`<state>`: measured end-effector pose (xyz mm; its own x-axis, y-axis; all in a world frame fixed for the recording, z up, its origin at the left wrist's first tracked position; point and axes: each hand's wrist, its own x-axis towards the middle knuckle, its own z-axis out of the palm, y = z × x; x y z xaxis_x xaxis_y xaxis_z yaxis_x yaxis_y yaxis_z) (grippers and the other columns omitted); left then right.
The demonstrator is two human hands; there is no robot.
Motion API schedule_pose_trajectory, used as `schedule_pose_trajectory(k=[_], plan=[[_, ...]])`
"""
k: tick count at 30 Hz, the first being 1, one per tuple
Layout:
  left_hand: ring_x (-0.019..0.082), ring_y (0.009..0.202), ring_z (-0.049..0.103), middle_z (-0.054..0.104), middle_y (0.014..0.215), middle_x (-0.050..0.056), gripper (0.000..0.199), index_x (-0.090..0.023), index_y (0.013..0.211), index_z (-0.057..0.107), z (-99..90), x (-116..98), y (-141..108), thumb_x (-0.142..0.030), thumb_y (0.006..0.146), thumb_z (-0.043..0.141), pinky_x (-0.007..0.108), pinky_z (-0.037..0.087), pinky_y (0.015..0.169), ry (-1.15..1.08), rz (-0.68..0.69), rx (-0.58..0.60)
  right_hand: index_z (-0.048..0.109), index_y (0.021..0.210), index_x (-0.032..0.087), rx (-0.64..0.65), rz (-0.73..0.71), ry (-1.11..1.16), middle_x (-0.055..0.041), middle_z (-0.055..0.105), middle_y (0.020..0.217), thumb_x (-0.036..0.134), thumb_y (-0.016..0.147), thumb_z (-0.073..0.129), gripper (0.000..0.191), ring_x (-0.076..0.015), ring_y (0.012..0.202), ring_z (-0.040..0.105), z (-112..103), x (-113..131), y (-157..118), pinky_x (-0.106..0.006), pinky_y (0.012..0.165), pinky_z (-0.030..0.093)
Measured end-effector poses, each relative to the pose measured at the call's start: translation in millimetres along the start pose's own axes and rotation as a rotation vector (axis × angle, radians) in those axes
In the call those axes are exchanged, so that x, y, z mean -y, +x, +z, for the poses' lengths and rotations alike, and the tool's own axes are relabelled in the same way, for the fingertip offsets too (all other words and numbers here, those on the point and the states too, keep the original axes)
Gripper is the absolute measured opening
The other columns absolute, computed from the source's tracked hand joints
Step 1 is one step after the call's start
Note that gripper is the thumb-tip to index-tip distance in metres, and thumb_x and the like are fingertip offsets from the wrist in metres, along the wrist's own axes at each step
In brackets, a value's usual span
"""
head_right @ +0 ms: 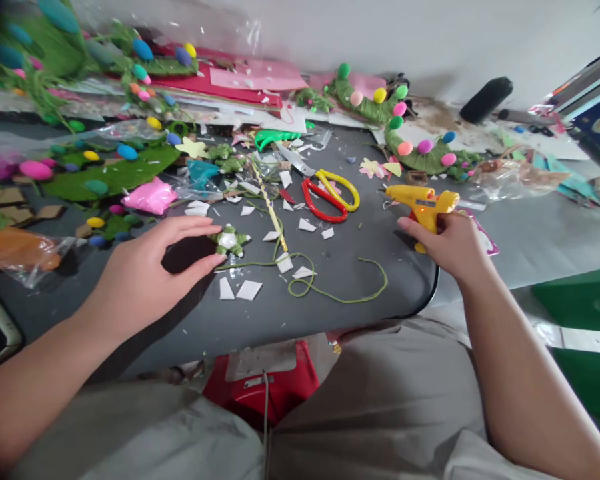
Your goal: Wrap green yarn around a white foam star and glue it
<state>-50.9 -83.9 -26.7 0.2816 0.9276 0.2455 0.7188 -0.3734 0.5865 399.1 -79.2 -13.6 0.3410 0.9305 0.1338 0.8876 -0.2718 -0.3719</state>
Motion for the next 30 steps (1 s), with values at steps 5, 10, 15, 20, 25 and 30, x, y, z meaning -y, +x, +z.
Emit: schedule_pose_trajectory(k=[5, 10, 15, 20, 25, 30], plan=[[0.03, 0.125, 0.068, 0.074, 0.129, 0.002, 0.037, -0.03, 0.126, 0.064, 0.1, 0.9, -1.0, -0.031, 0.09, 0.074, 0.045, 0.052, 0.109, -0.034, -0.016, -0.015, 0.063, 0.078, 0.025, -0.153, 0.197, 0.034, -0.0063, 0.066, 0.074, 0.046, 0.071, 0.085, 0.031, -0.018, 0.064, 0.058, -41.6, 18.7, -27.7, -0.037, 0.061, 0.043], [0.027, 0.122, 0.069, 0.074, 0.129, 0.001, 0.038, -0.03, 0.126, 0.063, -1.5, 0.3, -3.3, -0.032, 0.09, 0.074, 0.041, 0.053, 0.107, -0.055, -0.043, -0.04, 0.071, 0.091, 0.03, 0.267, -0.307, 0.212, -0.0079, 0.07, 0.089, 0.041, 0.087, 0.075, 0.013, -0.0209, 0.076, 0.062, -45.2, 41.4, -51.1, -0.037, 0.069, 0.049], [0.025, 0.119, 0.07, 0.074, 0.129, 0.002, 0.045, -0.029, 0.13, 0.058, -1.5, -0.2, -6.3, -0.029, 0.089, 0.076, 0.04, 0.053, 0.109, -0.122, -0.054, -0.078, 0.065, 0.103, 0.027, 0.496, -0.472, 0.006, -0.0113, 0.068, 0.1, 0.041, 0.098, 0.061, 0.016, -0.0229, 0.08, 0.06, -15.9, 67.3, -51.5, -0.038, 0.072, 0.047], [0.024, 0.11, 0.073, 0.071, 0.131, 0.003, 0.048, -0.03, 0.13, 0.057, -2.2, -4.2, -8.7, -0.026, 0.087, 0.077, 0.04, 0.057, 0.103, -0.23, -0.07, -0.106, 0.057, 0.095, 0.027, 0.532, -0.479, 0.002, -0.0097, 0.064, 0.092, 0.037, 0.099, 0.057, 0.011, -0.0223, 0.076, 0.057, -7.0, 61.7, -46.6, -0.036, 0.068, 0.045], [0.021, 0.101, 0.075, 0.067, 0.129, 0.003, 0.045, -0.032, 0.126, 0.057, -2.5, -12.0, -11.4, -0.023, 0.086, 0.077, 0.037, 0.063, 0.092, -0.415, -0.154, -0.086, 0.056, 0.096, 0.025, 0.394, -0.417, 0.314, -0.0053, 0.065, 0.088, 0.035, 0.101, 0.057, 0.011, -0.0174, 0.076, 0.06, -9.4, 88.4, -53.0, -0.032, 0.067, 0.049], [0.018, 0.092, 0.076, 0.068, 0.125, 0.004, 0.044, -0.029, 0.123, 0.06, 0.6, -23.6, -13.7, -0.023, 0.083, 0.08, 0.032, 0.067, 0.085, -0.619, -0.268, -0.051, 0.071, 0.088, 0.022, 0.279, -0.355, 0.617, -0.0004, 0.071, 0.075, 0.033, 0.089, 0.077, 0.013, -0.0109, 0.063, 0.065, -3.7, 145.3, -72.4, -0.022, 0.056, 0.052]])
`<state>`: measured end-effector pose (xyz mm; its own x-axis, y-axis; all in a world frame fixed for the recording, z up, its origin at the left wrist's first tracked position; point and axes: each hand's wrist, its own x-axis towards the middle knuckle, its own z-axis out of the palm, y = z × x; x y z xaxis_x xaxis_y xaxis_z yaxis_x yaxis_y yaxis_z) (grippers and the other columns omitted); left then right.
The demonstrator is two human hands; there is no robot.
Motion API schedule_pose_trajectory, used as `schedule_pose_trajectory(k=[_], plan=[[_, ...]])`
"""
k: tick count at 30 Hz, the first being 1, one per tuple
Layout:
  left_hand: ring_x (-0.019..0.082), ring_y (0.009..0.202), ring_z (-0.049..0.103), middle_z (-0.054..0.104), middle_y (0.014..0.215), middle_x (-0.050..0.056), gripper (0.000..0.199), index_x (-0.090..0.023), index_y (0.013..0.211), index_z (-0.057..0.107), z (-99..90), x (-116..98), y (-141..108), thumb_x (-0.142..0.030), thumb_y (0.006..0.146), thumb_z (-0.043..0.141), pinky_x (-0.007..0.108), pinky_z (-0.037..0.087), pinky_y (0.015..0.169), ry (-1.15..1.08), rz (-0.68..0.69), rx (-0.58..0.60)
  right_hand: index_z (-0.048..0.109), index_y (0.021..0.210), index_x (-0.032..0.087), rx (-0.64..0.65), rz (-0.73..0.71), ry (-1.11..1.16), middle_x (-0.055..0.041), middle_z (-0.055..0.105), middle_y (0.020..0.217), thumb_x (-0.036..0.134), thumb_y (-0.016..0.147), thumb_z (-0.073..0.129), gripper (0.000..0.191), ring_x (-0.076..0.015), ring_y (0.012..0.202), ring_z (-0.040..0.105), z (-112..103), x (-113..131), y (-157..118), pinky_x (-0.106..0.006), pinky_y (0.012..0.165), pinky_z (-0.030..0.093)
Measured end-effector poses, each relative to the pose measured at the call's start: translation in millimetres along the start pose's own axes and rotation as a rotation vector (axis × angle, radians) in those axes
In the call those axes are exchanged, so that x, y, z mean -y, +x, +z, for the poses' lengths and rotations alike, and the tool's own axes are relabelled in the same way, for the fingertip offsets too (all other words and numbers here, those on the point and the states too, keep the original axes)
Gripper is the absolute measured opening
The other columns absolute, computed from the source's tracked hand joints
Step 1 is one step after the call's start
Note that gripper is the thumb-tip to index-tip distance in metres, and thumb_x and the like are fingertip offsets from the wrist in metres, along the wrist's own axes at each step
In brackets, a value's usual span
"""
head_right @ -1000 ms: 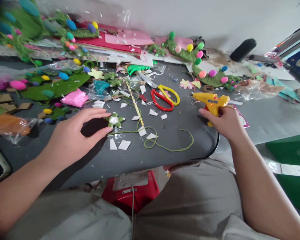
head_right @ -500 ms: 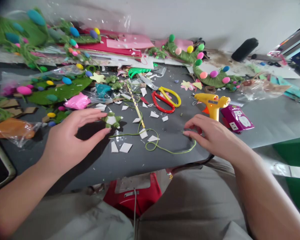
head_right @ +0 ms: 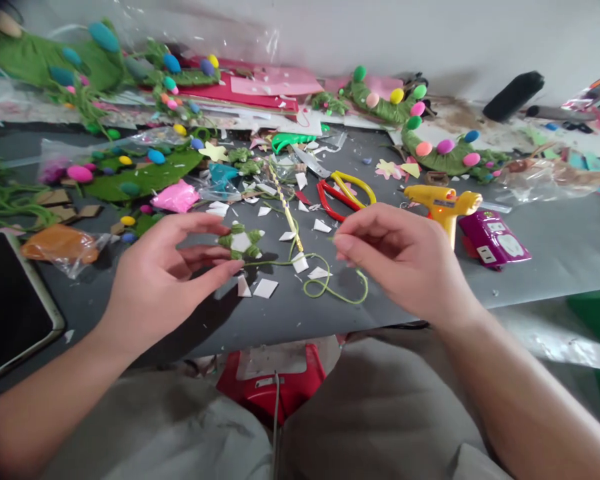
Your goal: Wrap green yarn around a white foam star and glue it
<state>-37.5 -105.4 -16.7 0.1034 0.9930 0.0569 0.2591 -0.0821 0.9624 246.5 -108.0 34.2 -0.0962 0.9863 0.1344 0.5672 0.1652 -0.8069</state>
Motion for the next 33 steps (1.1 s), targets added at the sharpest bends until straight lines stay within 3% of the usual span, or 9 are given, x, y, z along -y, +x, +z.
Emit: schedule_pose_trajectory(k=[6, 11, 18, 25, 33], plan=[[0.016, 0.083, 0.076, 0.07, 0.123, 0.006, 0.045, -0.023, 0.113, 0.065, 6.6, -8.8, -3.5, -0.018, 0.073, 0.087, 0.028, 0.069, 0.075, -0.231, -0.156, 0.021, 0.079, 0.1, 0.026, 0.013, -0.039, 0.013, -0.0003, 0.08, 0.093, 0.032, 0.089, 0.076, 0.013, -0.0156, 0.078, 0.075, 37.6, 19.8, 2.6, -0.027, 0.069, 0.062], [0.02, 0.087, 0.078, 0.078, 0.1, 0.003, 0.04, -0.022, 0.108, 0.069, 8.0, -13.1, -5.1, -0.018, 0.073, 0.088, 0.031, 0.069, 0.079, -0.328, -0.244, 0.097, 0.079, 0.1, 0.028, -0.038, -0.05, -0.059, -0.0004, 0.08, 0.09, 0.031, 0.088, 0.077, 0.013, -0.0182, 0.075, 0.075, 51.7, 23.2, 0.8, -0.033, 0.07, 0.065], [0.023, 0.083, 0.08, 0.08, 0.093, 0.002, 0.038, -0.022, 0.101, 0.068, 8.9, -12.5, -8.6, -0.021, 0.07, 0.089, 0.036, 0.069, 0.079, -0.349, -0.282, 0.127, 0.081, 0.094, 0.028, -0.081, -0.059, -0.065, -0.0009, 0.081, 0.09, 0.031, 0.087, 0.077, 0.008, -0.018, 0.074, 0.075, 59.3, 25.3, -0.2, -0.032, 0.068, 0.065], [0.019, 0.08, 0.079, 0.081, 0.099, 0.0, 0.032, -0.024, 0.101, 0.073, 9.3, -13.1, -11.2, -0.021, 0.073, 0.089, 0.027, 0.068, 0.074, -0.286, -0.233, 0.143, 0.08, 0.092, 0.027, -0.032, -0.035, -0.022, -0.0005, 0.08, 0.089, 0.03, 0.088, 0.076, 0.007, -0.0166, 0.076, 0.074, 59.9, 21.4, 1.7, -0.03, 0.069, 0.064], [0.025, 0.09, 0.081, 0.083, 0.098, 0.004, 0.015, -0.021, 0.103, 0.078, 7.6, -13.8, -12.4, -0.022, 0.089, 0.076, 0.041, 0.069, 0.089, -0.537, -0.32, 0.215, 0.077, 0.093, 0.026, 0.01, -0.034, -0.036, -0.0006, 0.077, 0.085, 0.034, 0.091, 0.072, 0.009, -0.0161, 0.072, 0.071, 57.7, 22.3, 3.1, -0.03, 0.065, 0.061]])
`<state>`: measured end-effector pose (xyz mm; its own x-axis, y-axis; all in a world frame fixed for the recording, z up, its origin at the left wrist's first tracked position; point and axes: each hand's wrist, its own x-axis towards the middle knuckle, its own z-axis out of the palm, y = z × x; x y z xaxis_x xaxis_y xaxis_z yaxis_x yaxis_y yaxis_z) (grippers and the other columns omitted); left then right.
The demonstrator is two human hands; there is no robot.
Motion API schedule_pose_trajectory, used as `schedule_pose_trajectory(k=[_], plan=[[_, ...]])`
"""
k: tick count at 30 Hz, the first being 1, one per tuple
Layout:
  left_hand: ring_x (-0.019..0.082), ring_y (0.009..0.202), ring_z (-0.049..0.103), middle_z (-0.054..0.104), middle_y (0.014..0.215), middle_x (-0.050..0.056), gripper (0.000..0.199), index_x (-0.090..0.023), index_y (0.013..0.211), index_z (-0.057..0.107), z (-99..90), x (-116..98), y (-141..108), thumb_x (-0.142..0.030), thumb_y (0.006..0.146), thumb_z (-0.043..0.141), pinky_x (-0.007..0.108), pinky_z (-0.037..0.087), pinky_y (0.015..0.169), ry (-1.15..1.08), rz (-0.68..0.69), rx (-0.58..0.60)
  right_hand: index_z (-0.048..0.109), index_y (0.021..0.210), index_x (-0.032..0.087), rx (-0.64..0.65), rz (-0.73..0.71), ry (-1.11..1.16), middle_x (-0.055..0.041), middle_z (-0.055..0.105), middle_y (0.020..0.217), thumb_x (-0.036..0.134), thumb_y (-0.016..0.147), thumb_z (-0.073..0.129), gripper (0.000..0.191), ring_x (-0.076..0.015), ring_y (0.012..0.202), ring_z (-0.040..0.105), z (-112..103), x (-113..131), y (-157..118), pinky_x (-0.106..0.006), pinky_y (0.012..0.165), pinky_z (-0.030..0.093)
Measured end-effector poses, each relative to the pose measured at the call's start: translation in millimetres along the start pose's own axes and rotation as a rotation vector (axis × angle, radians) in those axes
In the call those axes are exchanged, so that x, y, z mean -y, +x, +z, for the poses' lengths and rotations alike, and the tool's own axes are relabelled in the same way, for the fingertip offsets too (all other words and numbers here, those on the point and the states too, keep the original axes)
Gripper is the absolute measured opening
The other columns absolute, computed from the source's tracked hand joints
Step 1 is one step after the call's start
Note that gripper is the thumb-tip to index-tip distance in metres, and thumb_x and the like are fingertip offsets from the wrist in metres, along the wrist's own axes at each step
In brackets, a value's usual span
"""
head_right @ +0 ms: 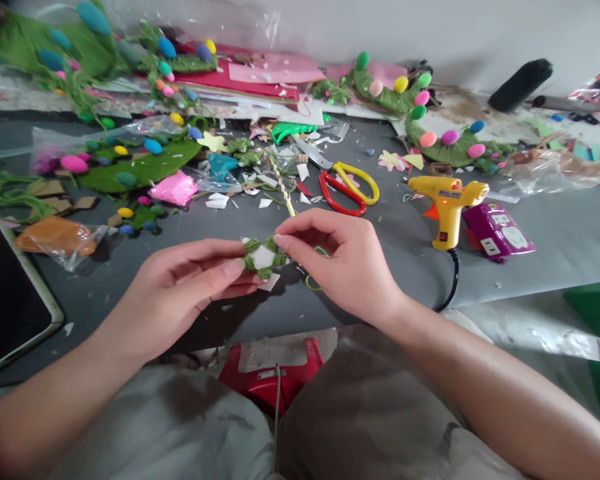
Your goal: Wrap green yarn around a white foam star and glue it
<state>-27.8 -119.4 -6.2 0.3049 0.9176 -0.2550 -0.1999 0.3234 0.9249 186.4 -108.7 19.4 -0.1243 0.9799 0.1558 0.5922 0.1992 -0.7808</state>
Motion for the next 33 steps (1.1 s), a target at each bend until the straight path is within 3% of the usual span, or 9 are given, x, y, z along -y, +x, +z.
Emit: schedule_pose_trajectory(k=[4, 10, 13, 17, 20, 33], plan=[[0.024, 0.088, 0.081, 0.083, 0.092, 0.004, 0.012, -0.02, 0.099, 0.08, 1.4, 1.0, 0.1, -0.02, 0.087, 0.079, 0.036, 0.069, 0.088, -0.01, -0.06, 0.003, 0.077, 0.093, 0.026, -0.006, -0.049, -0.022, -0.0006, 0.077, 0.089, 0.028, 0.092, 0.071, 0.006, -0.0161, 0.077, 0.071, 0.9, -0.5, 0.6, -0.03, 0.07, 0.062], [0.021, 0.089, 0.08, 0.082, 0.09, 0.004, 0.035, -0.019, 0.121, 0.072, 8.4, 0.9, -1.9, -0.021, 0.087, 0.08, 0.029, 0.067, 0.086, -0.104, -0.087, -0.053, 0.079, 0.093, 0.026, -0.147, -0.414, -0.085, -0.0021, 0.075, 0.095, 0.017, 0.091, 0.073, 0.011, -0.0151, 0.082, 0.07, 2.9, -2.8, -1.4, -0.03, 0.074, 0.061], [0.017, 0.09, 0.08, 0.081, 0.09, 0.002, 0.039, -0.02, 0.126, 0.07, 12.5, 0.2, -3.0, -0.017, 0.088, 0.079, 0.026, 0.066, 0.087, -0.162, -0.097, -0.04, 0.079, 0.098, 0.022, -0.085, -0.483, -0.12, -0.0044, 0.074, 0.097, 0.015, 0.093, 0.07, 0.013, -0.0137, 0.084, 0.069, 3.7, -0.5, -5.7, -0.028, 0.076, 0.059], [0.017, 0.092, 0.079, 0.081, 0.097, 0.004, 0.029, -0.019, 0.116, 0.072, 15.2, 0.3, -4.0, -0.016, 0.088, 0.079, 0.026, 0.066, 0.088, -0.233, -0.128, -0.024, 0.078, 0.102, 0.019, -0.015, -0.534, -0.168, -0.0063, 0.073, 0.101, 0.01, 0.096, 0.063, 0.018, -0.0137, 0.089, 0.069, 5.3, 1.2, -9.9, -0.027, 0.08, 0.058], [0.017, 0.089, 0.08, 0.08, 0.091, 0.001, 0.024, -0.02, 0.11, 0.071, 15.2, 0.0, -5.5, -0.015, 0.088, 0.079, 0.027, 0.066, 0.087, -0.274, -0.154, -0.021, 0.077, 0.101, 0.016, -0.013, -0.55, -0.176, -0.0076, 0.072, 0.1, 0.01, 0.095, 0.064, 0.016, -0.0131, 0.088, 0.068, 6.9, 0.6, -10.7, -0.026, 0.081, 0.058], [0.017, 0.082, 0.08, 0.081, 0.091, 0.004, 0.014, -0.02, 0.108, 0.068, 14.8, -3.4, -6.2, -0.015, 0.094, 0.069, 0.027, 0.067, 0.08, -0.343, -0.221, -0.035, 0.078, 0.098, 0.016, 0.023, -0.564, -0.173, -0.0076, 0.064, 0.095, 0.01, 0.095, 0.064, 0.016, -0.0135, 0.084, 0.061, 8.2, 0.7, -10.2, -0.029, 0.073, 0.054]])
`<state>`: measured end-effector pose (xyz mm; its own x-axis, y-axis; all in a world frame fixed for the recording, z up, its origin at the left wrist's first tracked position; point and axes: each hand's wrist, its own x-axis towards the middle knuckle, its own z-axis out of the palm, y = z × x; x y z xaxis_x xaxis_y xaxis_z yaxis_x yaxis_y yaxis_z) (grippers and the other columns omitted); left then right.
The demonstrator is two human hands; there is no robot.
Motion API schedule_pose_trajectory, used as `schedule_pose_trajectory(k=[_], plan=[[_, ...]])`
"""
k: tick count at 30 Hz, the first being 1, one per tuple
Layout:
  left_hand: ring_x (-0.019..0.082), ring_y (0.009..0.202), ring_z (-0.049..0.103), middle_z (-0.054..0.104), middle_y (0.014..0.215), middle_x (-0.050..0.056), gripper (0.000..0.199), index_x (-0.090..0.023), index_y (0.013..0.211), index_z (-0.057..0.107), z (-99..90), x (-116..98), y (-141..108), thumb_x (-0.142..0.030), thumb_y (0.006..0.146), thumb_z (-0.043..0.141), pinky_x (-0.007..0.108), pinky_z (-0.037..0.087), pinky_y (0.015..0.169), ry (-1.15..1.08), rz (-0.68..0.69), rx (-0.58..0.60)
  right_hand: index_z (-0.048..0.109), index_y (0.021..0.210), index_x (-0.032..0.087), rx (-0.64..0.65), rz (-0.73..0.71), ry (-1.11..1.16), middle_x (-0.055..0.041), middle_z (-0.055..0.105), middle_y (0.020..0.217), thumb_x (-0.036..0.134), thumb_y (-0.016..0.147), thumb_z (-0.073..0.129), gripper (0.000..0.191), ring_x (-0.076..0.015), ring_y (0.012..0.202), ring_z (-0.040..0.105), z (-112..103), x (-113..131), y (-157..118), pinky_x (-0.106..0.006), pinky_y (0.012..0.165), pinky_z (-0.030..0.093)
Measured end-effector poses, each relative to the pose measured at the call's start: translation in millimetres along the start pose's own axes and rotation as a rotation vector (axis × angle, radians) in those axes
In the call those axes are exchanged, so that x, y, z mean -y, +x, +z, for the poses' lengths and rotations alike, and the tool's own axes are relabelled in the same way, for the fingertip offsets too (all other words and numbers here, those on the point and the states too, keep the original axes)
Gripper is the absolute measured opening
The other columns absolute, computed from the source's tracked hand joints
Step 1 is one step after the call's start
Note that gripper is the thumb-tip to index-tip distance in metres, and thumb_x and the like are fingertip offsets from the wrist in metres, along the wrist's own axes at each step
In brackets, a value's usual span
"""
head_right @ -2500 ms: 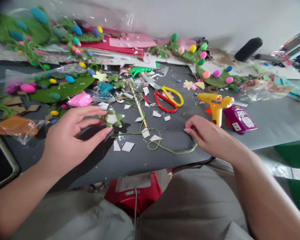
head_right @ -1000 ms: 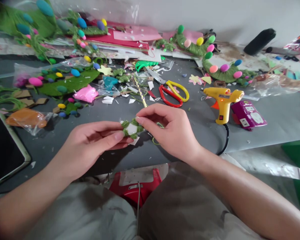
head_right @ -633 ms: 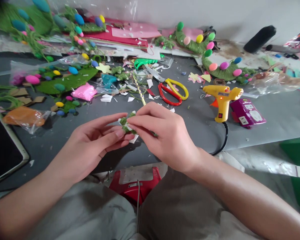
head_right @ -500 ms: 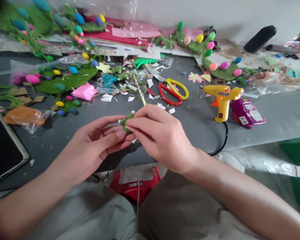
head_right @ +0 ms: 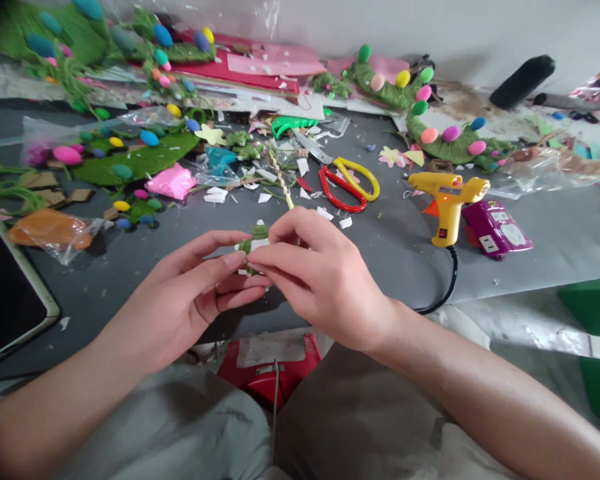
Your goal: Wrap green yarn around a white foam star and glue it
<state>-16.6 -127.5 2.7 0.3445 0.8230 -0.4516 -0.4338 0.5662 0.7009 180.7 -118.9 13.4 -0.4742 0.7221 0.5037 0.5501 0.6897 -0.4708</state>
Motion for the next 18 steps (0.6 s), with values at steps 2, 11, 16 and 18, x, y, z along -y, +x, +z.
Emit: schedule_pose_trajectory(k=[2, 11, 16, 18], plan=[[0.018, 0.082, 0.08, 0.081, 0.09, 0.005, 0.013, -0.019, 0.108, 0.069, -0.6, -0.3, -0.1, -0.015, 0.095, 0.066, 0.028, 0.068, 0.08, -0.005, -0.004, -0.006, 0.079, 0.1, 0.015, 0.014, -0.015, 0.006, -0.0088, 0.064, 0.096, 0.01, 0.096, 0.063, 0.017, -0.0145, 0.086, 0.061, -0.7, -1.2, -0.1, -0.031, 0.074, 0.054], [0.016, 0.084, 0.08, 0.081, 0.091, 0.002, 0.018, -0.02, 0.11, 0.071, -4.1, 0.7, -2.0, -0.015, 0.093, 0.072, 0.026, 0.067, 0.083, 0.016, 0.033, 0.022, 0.075, 0.109, 0.019, 0.018, -0.085, -0.08, -0.0099, 0.065, 0.106, 0.014, 0.09, 0.068, 0.022, -0.0194, 0.092, 0.06, -2.4, -3.2, -2.5, -0.039, 0.079, 0.052], [0.017, 0.084, 0.08, 0.081, 0.091, 0.003, 0.02, -0.019, 0.113, 0.07, -4.4, -0.8, -2.4, -0.015, 0.093, 0.071, 0.028, 0.067, 0.085, 0.018, 0.046, 0.013, 0.074, 0.112, 0.023, 0.084, -0.07, -0.193, -0.0114, 0.061, 0.116, 0.017, 0.089, 0.068, 0.025, -0.0262, 0.104, 0.058, -6.2, 0.8, -3.3, -0.05, 0.093, 0.049], [0.017, 0.085, 0.08, 0.081, 0.092, 0.003, 0.02, -0.019, 0.113, 0.07, -4.9, -1.5, -2.7, -0.015, 0.093, 0.071, 0.028, 0.066, 0.086, 0.022, 0.052, 0.017, 0.073, 0.114, 0.025, 0.09, -0.072, -0.195, -0.0111, 0.06, 0.118, 0.019, 0.089, 0.067, 0.026, -0.0271, 0.106, 0.057, -7.3, 1.5, -2.6, -0.051, 0.095, 0.047]])
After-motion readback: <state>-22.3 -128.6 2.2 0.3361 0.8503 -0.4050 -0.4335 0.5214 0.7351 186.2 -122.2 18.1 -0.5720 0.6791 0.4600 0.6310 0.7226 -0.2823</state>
